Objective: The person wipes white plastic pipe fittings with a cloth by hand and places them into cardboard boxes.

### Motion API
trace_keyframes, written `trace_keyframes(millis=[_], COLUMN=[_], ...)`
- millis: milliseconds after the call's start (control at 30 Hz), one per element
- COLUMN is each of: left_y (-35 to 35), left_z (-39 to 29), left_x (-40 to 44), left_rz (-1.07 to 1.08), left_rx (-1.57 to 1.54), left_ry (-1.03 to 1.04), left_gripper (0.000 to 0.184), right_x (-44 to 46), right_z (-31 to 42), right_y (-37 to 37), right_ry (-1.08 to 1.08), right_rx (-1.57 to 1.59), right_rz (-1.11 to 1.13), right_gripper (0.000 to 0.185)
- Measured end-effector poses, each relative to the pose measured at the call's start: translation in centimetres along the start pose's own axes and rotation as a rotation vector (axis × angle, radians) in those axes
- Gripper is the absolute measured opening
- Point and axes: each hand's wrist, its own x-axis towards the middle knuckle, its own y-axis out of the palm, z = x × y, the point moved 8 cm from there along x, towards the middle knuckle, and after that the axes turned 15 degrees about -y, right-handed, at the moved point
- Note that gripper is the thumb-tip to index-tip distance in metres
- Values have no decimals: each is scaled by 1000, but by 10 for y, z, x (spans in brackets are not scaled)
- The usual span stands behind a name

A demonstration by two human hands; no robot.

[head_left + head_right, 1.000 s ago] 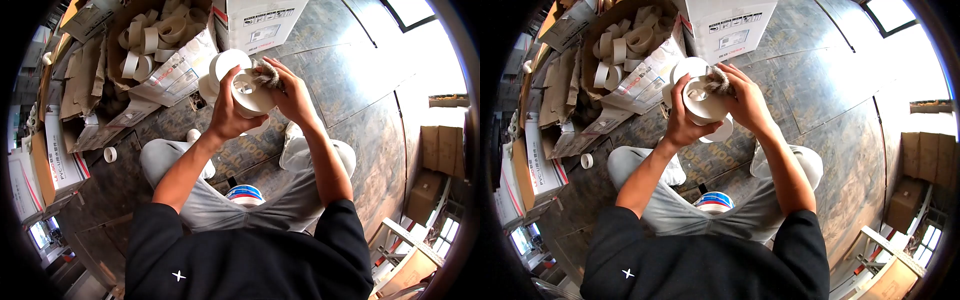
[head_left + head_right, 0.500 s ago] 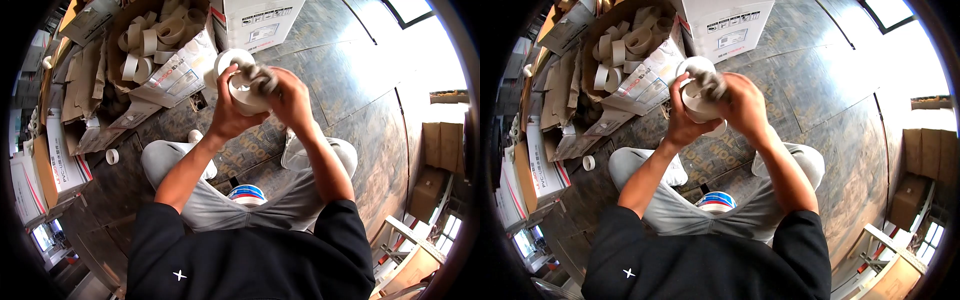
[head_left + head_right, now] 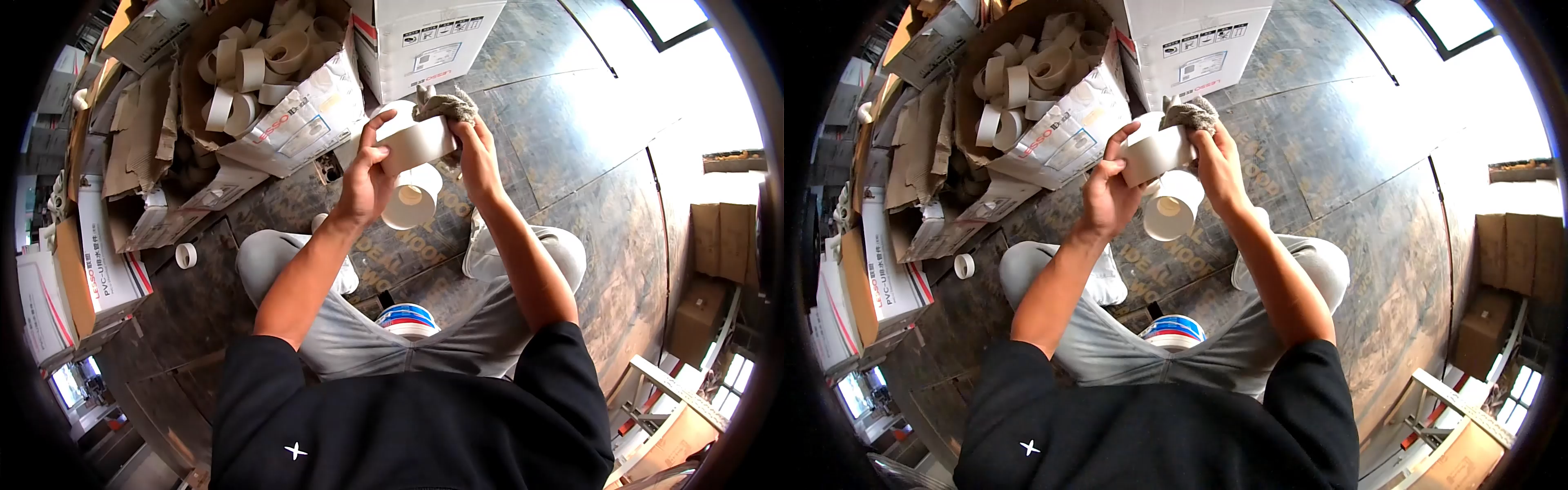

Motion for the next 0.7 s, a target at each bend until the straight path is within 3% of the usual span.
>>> trace_keyframes(millis=[33, 100, 233, 367, 433, 500, 567, 633, 700], left_y=[-1, 0, -1, 7, 8, 3, 5, 1, 0], left_z=[2, 6, 7, 11, 13, 17, 15, 11, 9], left_x=[1, 3, -1, 2, -1, 2, 3, 1, -3], left_rz=[0, 11, 33, 66, 46, 15, 26, -40, -13], left_rx=[-42, -73, -59, -56, -81, -60, -69, 26, 36], left_ry=[-4, -1, -7, -55, -56, -27, -37, 30, 1], left_gripper=[59, 59, 57, 55, 51, 43, 45, 49, 58], right_x=[-1, -7, -39, -60, -45, -27, -15, -14, -8], right_z=[1, 7, 45, 67, 67, 47, 17, 11, 7], right_y=[4, 8, 27, 55, 43, 22, 9, 10, 3], right_ry=[6, -279, -685, -1005, -889, -554, -302, -149, -177], right_rx=[30, -123, -654, -987, -923, -693, -243, -183, -274], right_rz=[1, -21, 159, 397, 295, 114, -13, 33, 42], right_gripper=[35, 40, 56, 48, 49, 47, 53, 65, 72])
